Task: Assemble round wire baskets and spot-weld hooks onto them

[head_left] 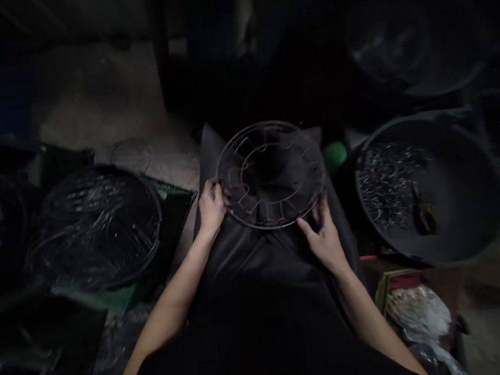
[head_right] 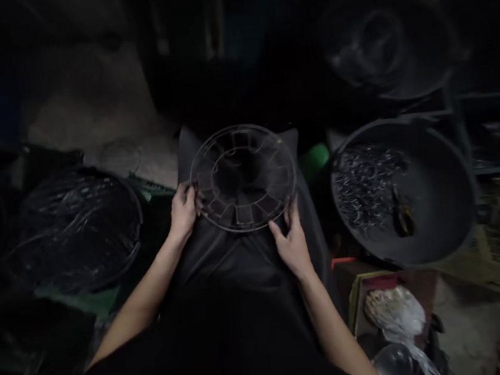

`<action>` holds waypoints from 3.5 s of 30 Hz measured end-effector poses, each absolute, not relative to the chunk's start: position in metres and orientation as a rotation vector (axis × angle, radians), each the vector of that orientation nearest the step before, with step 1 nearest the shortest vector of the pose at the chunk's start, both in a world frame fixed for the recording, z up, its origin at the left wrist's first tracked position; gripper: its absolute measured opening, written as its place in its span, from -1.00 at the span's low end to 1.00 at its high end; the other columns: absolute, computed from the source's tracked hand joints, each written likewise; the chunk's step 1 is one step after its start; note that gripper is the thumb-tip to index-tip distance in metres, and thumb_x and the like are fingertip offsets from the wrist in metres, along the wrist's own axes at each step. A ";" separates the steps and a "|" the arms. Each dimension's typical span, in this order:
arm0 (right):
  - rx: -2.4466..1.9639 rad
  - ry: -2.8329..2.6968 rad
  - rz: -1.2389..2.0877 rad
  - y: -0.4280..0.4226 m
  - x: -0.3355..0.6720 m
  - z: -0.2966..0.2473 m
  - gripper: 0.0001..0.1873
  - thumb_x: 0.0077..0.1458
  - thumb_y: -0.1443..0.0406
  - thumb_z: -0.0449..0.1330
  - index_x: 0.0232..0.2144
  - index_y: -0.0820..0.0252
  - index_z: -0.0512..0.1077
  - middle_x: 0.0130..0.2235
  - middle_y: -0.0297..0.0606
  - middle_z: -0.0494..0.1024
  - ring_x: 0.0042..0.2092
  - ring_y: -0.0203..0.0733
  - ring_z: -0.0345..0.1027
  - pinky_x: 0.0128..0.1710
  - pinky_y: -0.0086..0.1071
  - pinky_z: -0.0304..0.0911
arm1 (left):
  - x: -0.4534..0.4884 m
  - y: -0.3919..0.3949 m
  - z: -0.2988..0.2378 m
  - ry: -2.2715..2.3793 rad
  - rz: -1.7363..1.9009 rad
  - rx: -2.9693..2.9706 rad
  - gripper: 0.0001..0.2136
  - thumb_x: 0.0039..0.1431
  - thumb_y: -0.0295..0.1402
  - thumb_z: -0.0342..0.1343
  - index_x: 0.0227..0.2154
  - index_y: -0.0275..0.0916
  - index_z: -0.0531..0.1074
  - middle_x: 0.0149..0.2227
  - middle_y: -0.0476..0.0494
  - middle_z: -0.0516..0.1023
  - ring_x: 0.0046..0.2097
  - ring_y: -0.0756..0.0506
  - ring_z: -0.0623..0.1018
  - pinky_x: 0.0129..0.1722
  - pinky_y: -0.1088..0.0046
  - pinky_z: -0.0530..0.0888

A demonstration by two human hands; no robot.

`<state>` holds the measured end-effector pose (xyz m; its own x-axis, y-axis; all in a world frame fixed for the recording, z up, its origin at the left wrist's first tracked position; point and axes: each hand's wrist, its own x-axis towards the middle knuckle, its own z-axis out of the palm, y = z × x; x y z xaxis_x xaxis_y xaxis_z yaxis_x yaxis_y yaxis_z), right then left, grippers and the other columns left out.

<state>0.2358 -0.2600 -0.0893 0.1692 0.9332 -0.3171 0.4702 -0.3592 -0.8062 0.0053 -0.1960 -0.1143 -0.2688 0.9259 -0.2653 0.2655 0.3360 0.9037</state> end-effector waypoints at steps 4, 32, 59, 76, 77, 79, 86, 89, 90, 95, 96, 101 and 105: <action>-1.851 -0.987 1.018 -0.242 0.255 -0.093 -0.35 0.07 0.01 0.07 0.13 0.26 0.26 0.09 0.00 0.39 0.11 -0.05 0.28 0.13 -0.13 0.14 | -0.003 -0.196 -0.095 1.807 0.680 1.271 -0.73 0.14 -0.18 -0.03 -0.26 -0.26 0.42 -0.33 -0.13 0.56 -0.35 -0.08 0.52 -0.37 0.48 0.39; -2.009 -1.154 1.003 -0.201 0.307 -0.100 -0.53 -0.04 -0.04 0.13 -0.27 0.21 0.50 -0.17 -0.12 0.56 -0.08 0.00 0.40 -0.03 -0.15 0.25 | 0.010 -0.076 -0.081 1.075 0.691 0.831 -0.45 -0.01 -0.14 0.23 0.04 -0.27 0.36 -0.61 0.10 0.31 -0.68 0.18 0.19 -0.71 0.67 0.06; -1.672 -1.182 1.543 -0.099 0.307 -0.073 -0.53 -0.05 0.00 0.23 -0.19 0.19 0.53 -0.20 -0.20 0.59 -0.14 -0.07 0.45 -0.10 -0.23 0.34 | 0.016 -0.129 -0.089 1.240 1.025 0.605 -0.67 0.10 -0.20 0.14 -0.14 -0.29 0.43 -0.55 0.01 0.47 -0.66 0.15 0.24 -0.58 0.59 0.27; -1.483 -0.758 1.891 -0.112 0.315 -0.083 -0.52 -0.14 0.12 0.33 -0.14 0.19 0.48 -0.23 -0.15 0.59 -0.34 -0.20 0.48 -0.28 -0.31 0.42 | 0.008 -0.118 -0.085 1.099 0.831 0.474 -0.71 0.02 -0.17 0.22 -0.43 -0.33 0.36 -0.60 0.06 0.37 -0.70 0.19 0.15 -0.68 0.65 0.20; -1.474 -0.744 1.906 -0.111 0.317 -0.083 -0.55 -0.15 0.13 0.34 -0.18 0.20 0.49 -0.25 -0.16 0.59 -0.37 -0.22 0.47 -0.30 -0.34 0.41 | 0.009 -0.119 -0.085 1.102 0.825 0.478 -0.69 0.03 -0.16 0.22 -0.51 -0.33 0.32 -0.64 0.08 0.33 -0.70 0.19 0.12 -0.69 0.65 0.18; -1.455 -0.739 1.925 -0.111 0.319 -0.083 -0.58 -0.17 0.15 0.35 -0.22 0.20 0.50 -0.29 -0.18 0.59 -0.41 -0.26 0.46 -0.36 -0.38 0.40 | 0.011 -0.120 -0.087 1.117 0.850 0.497 -0.65 0.03 -0.14 0.21 -0.58 -0.31 0.26 -0.69 0.12 0.24 -0.72 0.19 0.08 -0.72 0.66 0.14; -1.536 -0.899 1.776 -0.118 0.315 -0.074 -0.52 -0.14 0.07 0.32 -0.17 0.20 0.50 -0.29 -0.19 0.60 -0.38 -0.19 0.48 -0.27 -0.27 0.41 | 0.008 -0.121 -0.094 1.066 0.875 0.490 -0.71 0.02 -0.22 0.24 -0.50 -0.31 0.29 -0.62 0.10 0.32 -0.70 0.20 0.11 -0.68 0.66 0.17; -1.631 -1.069 1.562 -0.124 0.310 -0.069 -0.58 -0.04 0.10 0.24 -0.14 0.16 0.50 -0.23 -0.22 0.60 -0.25 -0.13 0.49 -0.14 -0.22 0.38 | 0.004 -0.119 -0.095 1.055 0.852 0.478 -0.74 0.01 -0.25 0.25 -0.46 -0.32 0.32 -0.57 0.06 0.38 -0.67 0.19 0.17 -0.63 0.63 0.24; -1.648 -1.125 1.510 -0.125 0.309 -0.067 -0.60 -0.02 0.11 0.22 -0.14 0.16 0.50 -0.20 -0.23 0.59 -0.20 -0.11 0.48 -0.11 -0.21 0.36 | 0.003 -0.118 -0.095 1.051 0.848 0.474 -0.74 0.02 -0.25 0.25 -0.46 -0.33 0.32 -0.57 0.06 0.38 -0.67 0.19 0.18 -0.62 0.63 0.25; -1.750 -1.392 1.240 -0.125 0.311 -0.065 -0.69 0.00 0.18 0.19 -0.19 0.15 0.53 -0.17 -0.25 0.58 -0.11 -0.06 0.44 -0.04 -0.19 0.31 | 0.002 -0.117 -0.095 1.003 0.805 0.411 -0.75 0.02 -0.26 0.23 -0.47 -0.32 0.31 -0.58 0.05 0.35 -0.65 0.17 0.19 -0.64 0.64 0.20; -1.776 -1.426 1.193 -0.124 0.312 -0.064 -0.70 0.00 0.19 0.19 -0.21 0.14 0.53 -0.18 -0.25 0.59 -0.12 -0.06 0.44 -0.04 -0.19 0.31 | 0.002 -0.117 -0.095 0.993 0.797 0.396 -0.76 0.02 -0.27 0.23 -0.46 -0.32 0.31 -0.58 0.05 0.34 -0.65 0.17 0.19 -0.64 0.65 0.19; -1.737 -1.304 1.323 -0.117 0.312 -0.057 -0.70 -0.05 0.14 0.23 -0.27 0.17 0.54 -0.24 -0.25 0.60 -0.18 -0.08 0.46 -0.11 -0.22 0.35 | 0.000 -0.115 -0.096 0.955 0.787 0.356 -0.79 0.03 -0.30 0.21 -0.46 -0.32 0.33 -0.59 0.06 0.31 -0.65 0.17 0.17 -0.65 0.67 0.15; -1.724 -1.255 1.408 -0.118 0.311 -0.058 -0.65 -0.09 0.11 0.25 -0.27 0.18 0.54 -0.23 -0.23 0.60 -0.17 -0.05 0.46 -0.10 -0.20 0.35 | 0.001 -0.115 -0.098 0.936 0.797 0.341 -0.80 0.04 -0.31 0.21 -0.48 -0.33 0.33 -0.60 0.07 0.29 -0.65 0.18 0.16 -0.66 0.68 0.13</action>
